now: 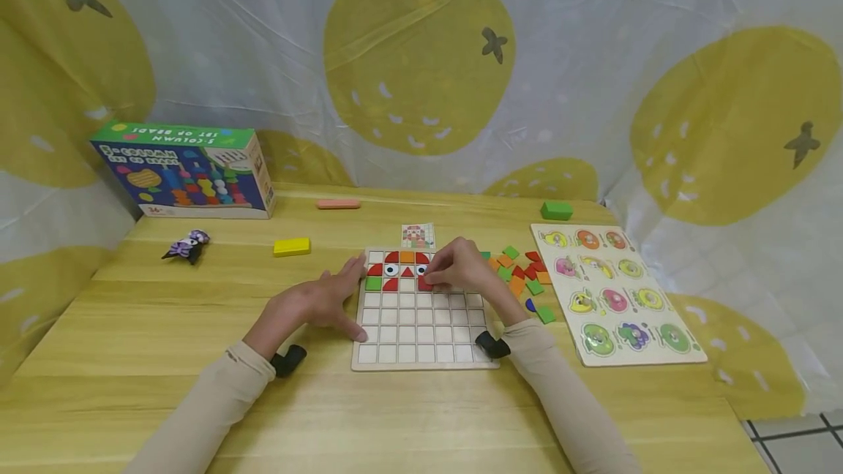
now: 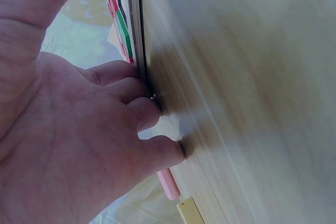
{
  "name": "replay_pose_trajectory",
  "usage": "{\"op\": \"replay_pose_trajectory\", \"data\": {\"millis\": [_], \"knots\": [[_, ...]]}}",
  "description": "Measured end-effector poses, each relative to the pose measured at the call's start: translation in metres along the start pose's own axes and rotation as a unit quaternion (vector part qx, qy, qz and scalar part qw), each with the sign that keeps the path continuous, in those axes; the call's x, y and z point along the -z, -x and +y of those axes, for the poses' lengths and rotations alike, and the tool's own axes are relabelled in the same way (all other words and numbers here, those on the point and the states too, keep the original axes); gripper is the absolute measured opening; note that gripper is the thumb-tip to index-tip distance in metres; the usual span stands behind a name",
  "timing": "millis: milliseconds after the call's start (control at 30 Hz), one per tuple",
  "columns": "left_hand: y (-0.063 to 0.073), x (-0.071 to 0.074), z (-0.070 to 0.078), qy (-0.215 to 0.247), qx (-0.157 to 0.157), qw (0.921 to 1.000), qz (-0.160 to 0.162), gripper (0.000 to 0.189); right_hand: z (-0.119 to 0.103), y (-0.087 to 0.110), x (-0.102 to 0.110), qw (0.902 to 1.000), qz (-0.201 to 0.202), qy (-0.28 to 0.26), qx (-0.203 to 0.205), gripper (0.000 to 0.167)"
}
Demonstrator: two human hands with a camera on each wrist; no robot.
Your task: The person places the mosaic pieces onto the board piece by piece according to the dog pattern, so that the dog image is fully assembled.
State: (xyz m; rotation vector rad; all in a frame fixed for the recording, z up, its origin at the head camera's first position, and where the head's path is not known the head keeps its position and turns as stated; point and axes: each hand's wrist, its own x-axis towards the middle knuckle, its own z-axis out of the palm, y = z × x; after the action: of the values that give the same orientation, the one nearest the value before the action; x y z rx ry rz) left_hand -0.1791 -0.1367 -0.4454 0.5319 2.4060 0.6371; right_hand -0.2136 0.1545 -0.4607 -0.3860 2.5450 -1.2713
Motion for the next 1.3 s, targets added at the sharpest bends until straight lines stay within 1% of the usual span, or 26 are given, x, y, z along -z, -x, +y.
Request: {"op": "replay_pose_trajectory", "data": {"millis": [100,167,233,400,567,767,867,967,1033,1100,1200,1300], "knots": [[0.0,0.0,0.0,-0.001,-0.004,1.0,0.0,0.14,-0.002,0.0,-0.003,0.9996,0.004,-0.022,-0.018,0.008],[0.0,0.0,0.0,-0.002,-0.005,1.0,0.0,0.14,-0.004,0.0,-0.004,0.9993,0.005,-0.024,-0.027,0.009],[-0.001,0.0,-0.001,-0.001,-0.005,1.0,0.001,0.14,-0.006,0.0,-0.005,0.9994,0.005,-0.016,-0.031,0.01],[-0.001,0.0,0.0,-0.003,-0.003,1.0,0.001,0.14,-0.007,0.001,-0.005,0.9994,0.006,0.025,-0.022,0.01],[0.0,0.0,0.002,-0.004,0.002,1.0,0.002,0.139,-0.006,0.001,-0.005,0.9983,0.006,0.057,-0.011,0.003],[0.001,0.0,0.002,-0.004,0.007,1.0,0.003,0.14,-0.005,0.0,-0.005,0.9982,0.0,0.061,-0.003,0.004],[0.0,-0.001,0.0,-0.003,0.008,1.0,0.004,0.141,-0.004,0.001,-0.001,0.9986,-0.001,0.053,0.012,0.004],[0.0,-0.001,-0.001,-0.001,0.005,1.0,0.004,0.142,0.001,0.004,0.011,0.9981,-0.008,0.032,0.052,0.006],[-0.001,-0.001,-0.001,0.0,0.003,1.0,0.004,0.142,0.008,0.007,0.025,0.9961,-0.011,0.018,0.085,0.01],[-0.001,-0.001,-0.001,-0.001,0.001,1.0,0.002,0.142,0.019,0.011,0.042,0.9941,-0.008,0.001,0.108,0.016],[0.0,-0.001,-0.001,-0.004,0.001,1.0,0.002,0.141,0.039,0.019,0.071,0.9938,0.023,-0.008,0.109,0.023],[0.001,-0.001,0.0,-0.007,0.001,1.0,0.002,0.141,0.062,0.028,0.095,0.9939,0.059,-0.016,0.092,0.027]]}}
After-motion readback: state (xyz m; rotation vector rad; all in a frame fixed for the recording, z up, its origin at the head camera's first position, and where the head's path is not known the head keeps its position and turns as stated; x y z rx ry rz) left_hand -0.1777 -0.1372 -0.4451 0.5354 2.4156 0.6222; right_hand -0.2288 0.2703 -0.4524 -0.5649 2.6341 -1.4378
